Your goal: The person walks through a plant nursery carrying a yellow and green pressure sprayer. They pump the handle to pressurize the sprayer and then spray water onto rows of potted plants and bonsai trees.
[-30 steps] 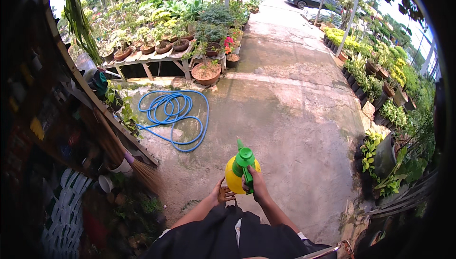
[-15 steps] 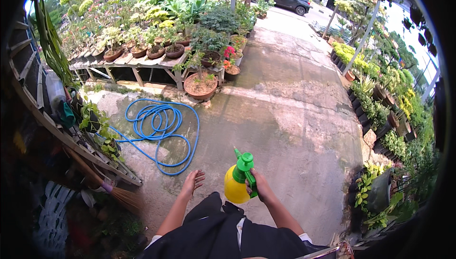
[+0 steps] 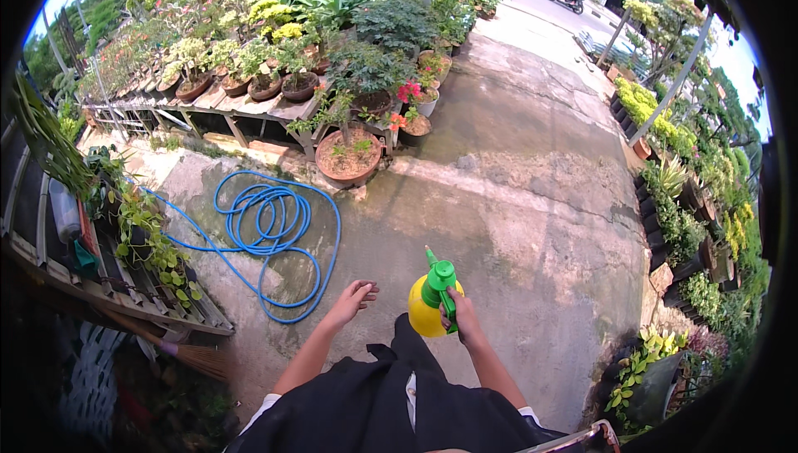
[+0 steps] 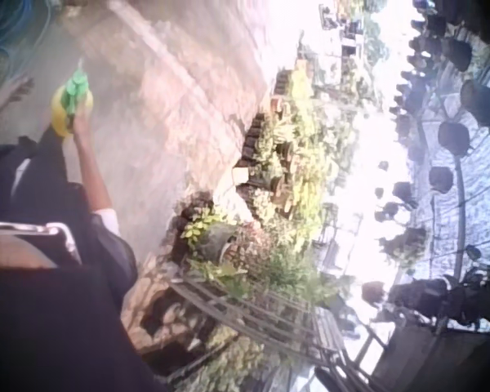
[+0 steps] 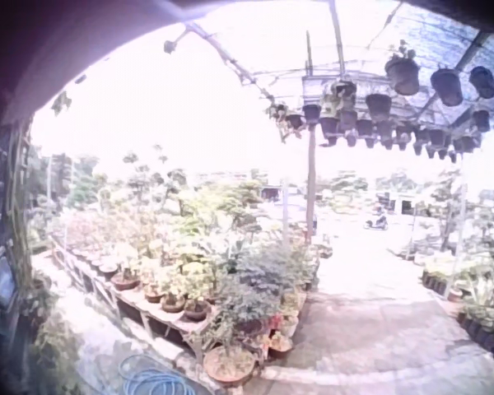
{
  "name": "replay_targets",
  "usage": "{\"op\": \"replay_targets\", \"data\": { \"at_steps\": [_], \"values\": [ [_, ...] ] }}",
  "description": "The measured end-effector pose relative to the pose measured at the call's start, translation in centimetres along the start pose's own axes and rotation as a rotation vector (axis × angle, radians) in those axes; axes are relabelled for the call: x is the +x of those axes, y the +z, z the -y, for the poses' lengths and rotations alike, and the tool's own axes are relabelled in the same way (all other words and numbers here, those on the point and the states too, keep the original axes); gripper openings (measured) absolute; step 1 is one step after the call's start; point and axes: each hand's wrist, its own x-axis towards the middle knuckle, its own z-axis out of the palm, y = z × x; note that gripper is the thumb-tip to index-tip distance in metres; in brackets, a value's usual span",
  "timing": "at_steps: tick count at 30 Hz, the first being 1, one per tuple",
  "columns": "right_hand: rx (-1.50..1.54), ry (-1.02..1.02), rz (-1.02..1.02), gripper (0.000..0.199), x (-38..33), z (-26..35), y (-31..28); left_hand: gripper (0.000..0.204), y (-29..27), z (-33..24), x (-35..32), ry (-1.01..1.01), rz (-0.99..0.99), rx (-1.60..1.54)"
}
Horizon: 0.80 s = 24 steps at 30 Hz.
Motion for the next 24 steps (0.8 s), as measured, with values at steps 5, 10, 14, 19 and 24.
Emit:
{"op": "replay_targets", "data": {
  "at_steps": [5, 10, 14, 19, 24],
  "values": [
    [-0.058, 0.022, 0.072, 0.036, 6.3, 3.1, -2.9, 0.035, 1.6, -3.4, 4.6, 0.01, -0.071, -0.009],
    [-0.079, 0.066, 0.126, 0.036, 10.9, 7.2, -3.4, 0.034, 1.8, -5.9, 7.3, 0.037, -0.212, -0.053],
    [-0.115, 0.067, 0.174, 0.037, 14.4, 8.8, -3.0, 0.032, 1.5, -6.5, 8.6, 0.022, -0.284, -0.14],
    [-0.093, 0.085, 0.227, 0.038, 17.8, 10.7, -0.8, 0.032, -0.2, -7.4, 10.7, 0.04, -0.314, -0.159],
    [-0.09, 0.082, 0.272, 0.038, 21.0, 12.6, 2.8, 0.033, -3.9, -9.2, 13.3, 0.037, -0.292, -0.182]
  ]
}}
